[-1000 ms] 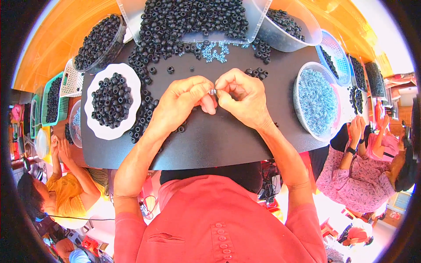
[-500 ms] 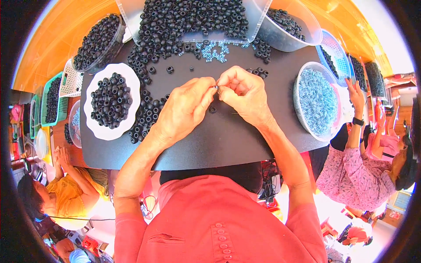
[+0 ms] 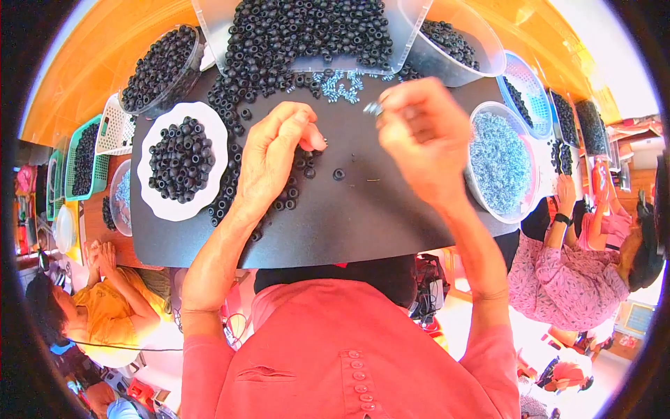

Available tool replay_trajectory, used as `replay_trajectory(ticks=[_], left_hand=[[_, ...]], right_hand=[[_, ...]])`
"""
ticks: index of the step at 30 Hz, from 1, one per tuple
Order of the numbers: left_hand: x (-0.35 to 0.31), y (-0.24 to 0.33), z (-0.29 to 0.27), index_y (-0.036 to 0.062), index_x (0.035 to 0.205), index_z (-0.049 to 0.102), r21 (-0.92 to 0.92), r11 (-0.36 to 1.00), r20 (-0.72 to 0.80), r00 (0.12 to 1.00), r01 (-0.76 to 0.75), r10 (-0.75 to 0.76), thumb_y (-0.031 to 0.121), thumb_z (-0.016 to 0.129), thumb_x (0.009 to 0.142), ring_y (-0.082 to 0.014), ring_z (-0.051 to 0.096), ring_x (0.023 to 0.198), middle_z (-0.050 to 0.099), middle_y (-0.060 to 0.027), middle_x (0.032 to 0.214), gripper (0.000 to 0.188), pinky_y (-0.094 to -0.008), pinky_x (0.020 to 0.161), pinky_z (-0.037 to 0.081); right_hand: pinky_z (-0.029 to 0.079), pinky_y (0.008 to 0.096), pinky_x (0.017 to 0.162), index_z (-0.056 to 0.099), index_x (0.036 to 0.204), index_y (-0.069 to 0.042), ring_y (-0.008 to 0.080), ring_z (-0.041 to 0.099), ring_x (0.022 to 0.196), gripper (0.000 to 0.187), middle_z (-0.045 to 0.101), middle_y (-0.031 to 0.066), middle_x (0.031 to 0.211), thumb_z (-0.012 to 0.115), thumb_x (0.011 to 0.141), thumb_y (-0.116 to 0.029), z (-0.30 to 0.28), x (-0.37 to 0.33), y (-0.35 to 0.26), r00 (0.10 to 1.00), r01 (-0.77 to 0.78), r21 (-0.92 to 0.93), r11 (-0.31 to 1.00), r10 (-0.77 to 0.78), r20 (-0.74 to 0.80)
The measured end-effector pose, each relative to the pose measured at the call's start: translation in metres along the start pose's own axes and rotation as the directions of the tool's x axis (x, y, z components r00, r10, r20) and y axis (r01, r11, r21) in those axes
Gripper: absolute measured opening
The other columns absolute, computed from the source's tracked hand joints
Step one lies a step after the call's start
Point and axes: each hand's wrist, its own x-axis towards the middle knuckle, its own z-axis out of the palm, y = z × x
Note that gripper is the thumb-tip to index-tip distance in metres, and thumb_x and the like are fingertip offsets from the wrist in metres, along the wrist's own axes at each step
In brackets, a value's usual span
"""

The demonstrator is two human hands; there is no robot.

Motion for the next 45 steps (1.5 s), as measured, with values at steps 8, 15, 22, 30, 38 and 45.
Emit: replay_trajectory(ticks=[8,15,22,30,38,45], left_hand=[[0.005,0.002,-0.005,-0.0003,0.096,0.058,0.027,0.996,-0.088,0.992,-0.086,0.088,0.021,0.045,0.098,-0.0109,0.057,0.073,0.063,-0.0050,0.076,0.026,-0.0264,0.072,0.046],[0.004,-0.007,-0.008,-0.0001,0.096,0.058,0.040,0.994,-0.083,0.991,-0.103,0.106,0.023,0.046,0.098,-0.0112,0.058,0.074,0.063,-0.0047,0.075,0.026,-0.0269,0.072,0.046],[0.014,-0.006,-0.014,0.0000,0.097,0.059,0.086,0.992,-0.129,0.987,-0.088,0.099,0.022,0.047,0.097,-0.0112,0.058,0.075,0.064,-0.0049,0.075,0.026,-0.0270,0.072,0.046],[0.009,-0.008,-0.009,0.0005,0.097,0.059,0.090,0.991,-0.112,0.988,-0.099,0.109,0.021,0.047,0.097,-0.0101,0.057,0.074,0.063,-0.0042,0.075,0.024,-0.0267,0.071,0.047],[0.010,-0.008,-0.009,0.0009,0.096,0.059,0.080,0.992,-0.094,0.990,-0.095,0.102,0.020,0.048,0.097,-0.0099,0.057,0.074,0.063,-0.0032,0.076,0.022,-0.0272,0.073,0.047],[0.011,-0.011,-0.010,0.0014,0.096,0.059,0.106,0.993,-0.101,0.992,-0.059,0.069,0.021,0.049,0.097,-0.0099,0.057,0.075,0.063,-0.0032,0.076,0.022,-0.0268,0.073,0.047]], right_hand=[[0.048,0.0297,0.057,0.058,0.092,-0.004,0.0180,0.058,0.063,0.019,0.056,0.0106,0.080,0.065,0.076,0.002,-0.008,-0.027,0.022,0.964,0.266,-0.612,0.745,-0.215,0.157],[0.040,0.0232,0.048,0.062,0.094,-0.003,0.0074,0.047,0.050,0.018,0.057,0.0045,0.075,0.065,0.078,0.004,0.001,-0.070,0.049,0.994,-0.054,-0.543,0.838,-0.008,-0.110],[0.037,0.0216,0.051,0.065,0.092,-0.003,0.0043,0.045,0.056,0.015,0.057,0.0008,0.075,0.064,0.078,0.003,0.000,-0.067,0.047,0.991,-0.122,-0.453,0.883,0.083,-0.105],[0.052,0.0377,0.061,0.064,0.088,-0.007,0.0250,0.063,0.066,0.020,0.061,0.0088,0.080,0.070,0.071,-0.016,0.024,-0.025,0.048,0.976,-0.018,-0.637,0.771,0.151,0.156],[0.047,0.0346,0.057,0.063,0.085,-0.007,0.0202,0.057,0.059,0.016,0.058,0.0067,0.076,0.070,0.071,-0.013,0.019,-0.022,0.063,0.974,0.060,-0.755,0.653,0.127,0.187],[0.048,0.0341,0.056,0.062,0.081,-0.006,0.0199,0.057,0.058,0.011,0.057,0.0071,0.072,0.066,0.071,-0.006,0.028,-0.017,0.063,0.968,0.175,-0.720,0.672,0.015,0.250]])
